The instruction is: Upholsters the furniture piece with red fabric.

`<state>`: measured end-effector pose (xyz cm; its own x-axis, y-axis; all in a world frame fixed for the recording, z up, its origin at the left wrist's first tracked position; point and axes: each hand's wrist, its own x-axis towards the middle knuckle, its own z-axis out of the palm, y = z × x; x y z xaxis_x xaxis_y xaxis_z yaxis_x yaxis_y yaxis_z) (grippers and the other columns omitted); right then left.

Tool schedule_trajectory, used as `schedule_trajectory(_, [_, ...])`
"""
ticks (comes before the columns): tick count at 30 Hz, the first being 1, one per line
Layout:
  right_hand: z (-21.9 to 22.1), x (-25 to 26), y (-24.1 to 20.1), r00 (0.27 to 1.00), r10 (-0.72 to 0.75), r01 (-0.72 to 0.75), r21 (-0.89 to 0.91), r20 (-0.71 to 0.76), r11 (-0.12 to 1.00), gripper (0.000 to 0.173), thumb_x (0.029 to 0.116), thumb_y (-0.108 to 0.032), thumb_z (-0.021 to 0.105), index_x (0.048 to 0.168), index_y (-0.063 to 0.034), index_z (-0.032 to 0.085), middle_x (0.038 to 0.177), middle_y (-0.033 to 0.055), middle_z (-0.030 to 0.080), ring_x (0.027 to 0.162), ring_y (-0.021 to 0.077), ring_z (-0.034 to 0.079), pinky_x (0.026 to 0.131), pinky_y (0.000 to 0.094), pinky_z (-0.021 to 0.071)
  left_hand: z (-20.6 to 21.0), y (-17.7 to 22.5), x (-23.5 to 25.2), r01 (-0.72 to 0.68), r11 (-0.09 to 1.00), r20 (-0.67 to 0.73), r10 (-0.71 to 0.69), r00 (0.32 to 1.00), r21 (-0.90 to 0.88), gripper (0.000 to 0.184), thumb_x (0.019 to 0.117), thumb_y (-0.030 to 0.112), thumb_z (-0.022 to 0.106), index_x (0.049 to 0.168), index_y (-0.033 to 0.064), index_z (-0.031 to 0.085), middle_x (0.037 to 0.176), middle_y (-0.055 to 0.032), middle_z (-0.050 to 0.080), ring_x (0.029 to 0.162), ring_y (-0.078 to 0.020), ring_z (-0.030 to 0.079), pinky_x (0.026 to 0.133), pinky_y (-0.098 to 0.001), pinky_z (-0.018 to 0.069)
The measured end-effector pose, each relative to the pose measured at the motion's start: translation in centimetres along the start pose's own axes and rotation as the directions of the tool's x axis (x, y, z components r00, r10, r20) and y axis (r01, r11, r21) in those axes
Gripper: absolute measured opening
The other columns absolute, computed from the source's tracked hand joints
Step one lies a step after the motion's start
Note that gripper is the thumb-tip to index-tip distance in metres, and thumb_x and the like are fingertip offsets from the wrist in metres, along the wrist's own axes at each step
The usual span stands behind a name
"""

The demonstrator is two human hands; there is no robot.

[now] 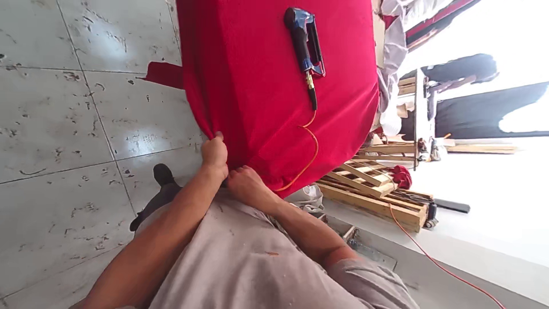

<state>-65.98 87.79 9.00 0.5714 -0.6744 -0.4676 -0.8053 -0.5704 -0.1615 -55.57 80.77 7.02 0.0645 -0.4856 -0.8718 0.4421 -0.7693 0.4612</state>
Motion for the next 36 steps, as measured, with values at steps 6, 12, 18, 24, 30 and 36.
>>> schedule_trajectory(6, [-3.7, -2.1, 4.6, 0.941, -0.331, 0.292, 0.329, 0.068, 0.898, 0.020, 0.0968, -0.011, 0.063, 0.115, -0.0065, 0.071, 0.106, 0.0124, 0.073, 0.098, 0.0312, 0.072, 0.081, 0.0503, 0.0578, 3.4, -3.4, 5.7, -0.188, 0.907, -0.259, 0.298, 0.919, 0.377, 0.060, 0.1108, 0.042, 0.034, 0.111, -0.0077, 0.067, 0.111, -0.0231, 0.068, 0.108, -0.0310, 0.066, 0.097, -0.0523, 0.0516])
schedule_trajectory(12, [-10.7, -9.8, 20.0, 0.808, 0.270, 0.118, 0.592, -0.524, 0.797, 0.027, 0.0973, -0.010, 0.063, 0.120, 0.0027, 0.069, 0.117, 0.0128, 0.072, 0.111, 0.0190, 0.069, 0.098, 0.0393, 0.0581, 5.0, -5.2, 7.6, -0.190, 0.869, -0.307, 0.355, 0.883, 0.457, 0.057, 0.1103, 0.041, 0.038, 0.113, -0.0078, 0.067, 0.112, -0.0230, 0.069, 0.107, -0.0283, 0.067, 0.099, -0.0490, 0.0497])
schedule_trajectory(18, [6.5, -23.5, 31.3, -0.037, 0.991, -0.289, 0.950, -0.131, 0.115, 0.089, 0.0863, -0.044, 0.077, 0.150, 0.0046, 0.039, 0.142, 0.0282, 0.053, 0.129, 0.0361, 0.056, 0.104, 0.0529, 0.0504, 5.3, -4.6, 7.0, -0.264, 0.892, -0.253, 0.368, 0.895, 0.366, 0.059, 0.1103, 0.043, 0.041, 0.114, -0.0118, 0.064, 0.111, -0.0290, 0.066, 0.105, -0.0353, 0.065, 0.097, -0.0560, 0.0484])
schedule_trajectory(24, [1.5, -20.8, 27.6, 0.128, 0.800, -0.599, 0.597, -0.586, 0.533, 0.080, 0.0872, -0.044, 0.070, 0.144, 0.0084, 0.049, 0.151, 0.0297, 0.046, 0.145, 0.0431, 0.040, 0.119, 0.0572, 0.0332, 5.4, -5.4, 7.1, -0.259, 0.890, -0.210, 0.354, 0.911, 0.376, 0.061, 0.1108, 0.043, 0.038, 0.115, -0.0119, 0.064, 0.115, -0.0299, 0.065, 0.110, -0.0371, 0.064, 0.098, -0.0573, 0.0481])
schedule_trajectory(30, [-10.7, -4.8, 37.2, 0.620, 0.656, -0.390, 0.556, -0.431, 0.734, 0.077, 0.1019, -0.055, 0.048, 0.155, -0.0005, 0.037, 0.159, 0.0256, 0.037, 0.147, 0.0372, 0.038, 0.120, 0.0544, 0.0339, 4.4, -6.0, 6.5, -0.219, 0.927, -0.184, 0.283, 0.942, 0.303, 0.054, 0.1114, 0.038, 0.040, 0.113, -0.0090, 0.066, 0.108, -0.0234, 0.068, 0.101, -0.0285, 0.067, 0.094, -0.0493, 0.0521])
schedule_trajectory(36, [-12.2, 5.4, 42.9, 0.649, 0.685, -0.502, 0.489, -0.333, 0.713, 0.075, 0.1071, -0.060, 0.020, 0.163, -0.0104, 0.029, 0.163, 0.0229, 0.034, 0.151, 0.0394, 0.033, 0.120, 0.0618, 0.0283, 4.8, -6.9, 8.2, -0.181, 0.940, -0.213, 0.248, 0.945, 0.290, 0.049, 0.1113, 0.035, 0.041, 0.099, -0.0046, 0.068, 0.089, -0.0138, 0.068, 0.084, -0.0188, 0.068, 0.083, -0.0426, 0.0553])
